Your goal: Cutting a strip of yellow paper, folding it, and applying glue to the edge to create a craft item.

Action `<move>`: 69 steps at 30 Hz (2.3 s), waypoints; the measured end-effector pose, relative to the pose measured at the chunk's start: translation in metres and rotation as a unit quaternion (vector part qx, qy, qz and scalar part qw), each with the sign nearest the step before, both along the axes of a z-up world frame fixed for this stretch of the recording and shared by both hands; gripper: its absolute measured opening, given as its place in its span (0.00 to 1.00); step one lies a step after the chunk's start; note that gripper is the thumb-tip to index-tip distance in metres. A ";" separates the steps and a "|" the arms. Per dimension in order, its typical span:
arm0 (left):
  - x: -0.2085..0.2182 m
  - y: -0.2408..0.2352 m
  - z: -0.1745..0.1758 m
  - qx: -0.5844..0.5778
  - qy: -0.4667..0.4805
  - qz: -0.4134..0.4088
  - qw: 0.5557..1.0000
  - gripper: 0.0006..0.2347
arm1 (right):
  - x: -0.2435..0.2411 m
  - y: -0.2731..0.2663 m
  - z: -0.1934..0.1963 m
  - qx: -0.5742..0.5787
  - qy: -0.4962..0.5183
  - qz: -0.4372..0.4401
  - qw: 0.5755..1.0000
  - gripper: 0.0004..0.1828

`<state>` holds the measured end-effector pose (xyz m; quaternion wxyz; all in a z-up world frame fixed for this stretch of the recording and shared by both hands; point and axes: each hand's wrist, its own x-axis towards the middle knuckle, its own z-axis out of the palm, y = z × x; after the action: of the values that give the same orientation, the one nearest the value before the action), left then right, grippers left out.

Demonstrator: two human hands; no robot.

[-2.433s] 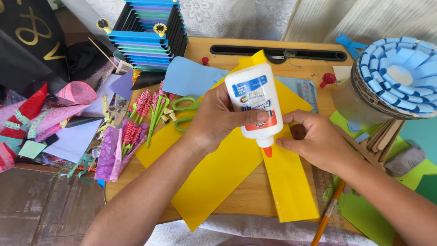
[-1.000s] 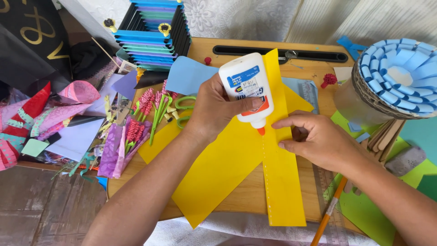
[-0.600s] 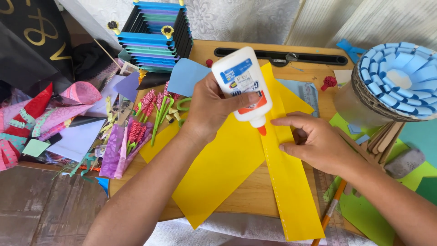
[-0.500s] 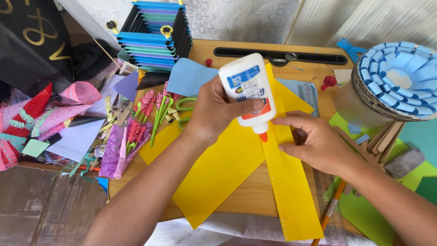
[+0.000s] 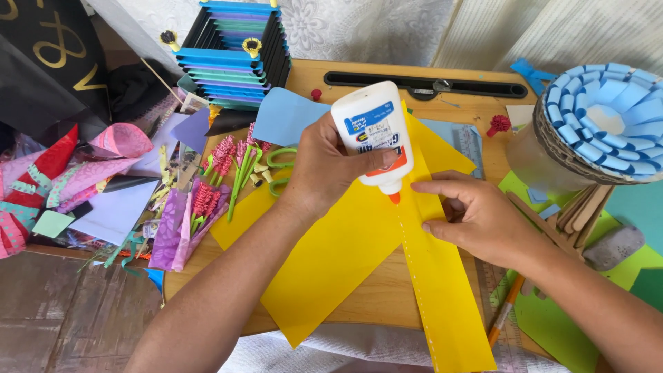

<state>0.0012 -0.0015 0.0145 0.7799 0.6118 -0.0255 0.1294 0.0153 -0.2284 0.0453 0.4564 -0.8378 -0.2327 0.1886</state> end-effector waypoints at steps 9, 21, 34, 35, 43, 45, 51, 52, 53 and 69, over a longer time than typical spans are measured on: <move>0.001 0.001 0.003 0.007 -0.027 0.034 0.999 0.25 | 0.008 -0.009 -0.010 -0.045 -0.006 -0.017 0.999 0.19; 0.006 0.015 0.004 -0.032 -0.029 0.093 0.995 0.23 | 0.002 -0.003 -0.002 -0.007 0.020 0.013 1.000 0.28; 0.002 -0.001 -0.004 -0.020 0.011 0.014 1.000 0.25 | 0.010 -0.005 -0.013 -0.020 -0.027 0.044 0.998 0.22; 0.002 0.000 -0.003 -0.020 0.011 0.014 1.000 0.25 | 0.010 -0.006 -0.013 -0.020 -0.027 0.044 0.998 0.22; 0.006 0.006 -0.005 0.009 -0.005 0.036 0.999 0.26 | 0.009 -0.008 -0.005 -0.142 -0.003 0.060 0.988 0.22; 0.006 0.008 -0.003 0.010 -0.007 0.038 0.999 0.26 | 0.005 -0.006 0.009 -0.180 0.002 0.053 0.982 0.23; 0.008 0.014 -0.002 0.018 0.002 0.048 0.999 0.26 | 0.003 -0.005 0.023 -0.224 0.023 0.043 0.973 0.23; 0.007 0.015 -0.001 0.022 0.007 0.052 0.998 0.25 | 0.004 -0.005 0.024 -0.222 0.028 0.042 0.974 0.23; 0.006 0.016 0.003 0.023 0.007 0.053 0.998 0.25 | 0.004 -0.005 0.023 -0.222 0.027 0.043 0.974 0.23; 0.000 0.027 0.016 0.078 -0.021 0.099 0.992 0.24 | 0.008 -0.011 0.018 -0.203 0.056 0.063 0.976 0.25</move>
<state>0.0008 0.0257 0.0306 0.7124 0.6677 0.0089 0.2159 0.0236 -0.2398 0.0630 0.2768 -0.8844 -0.2162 0.3074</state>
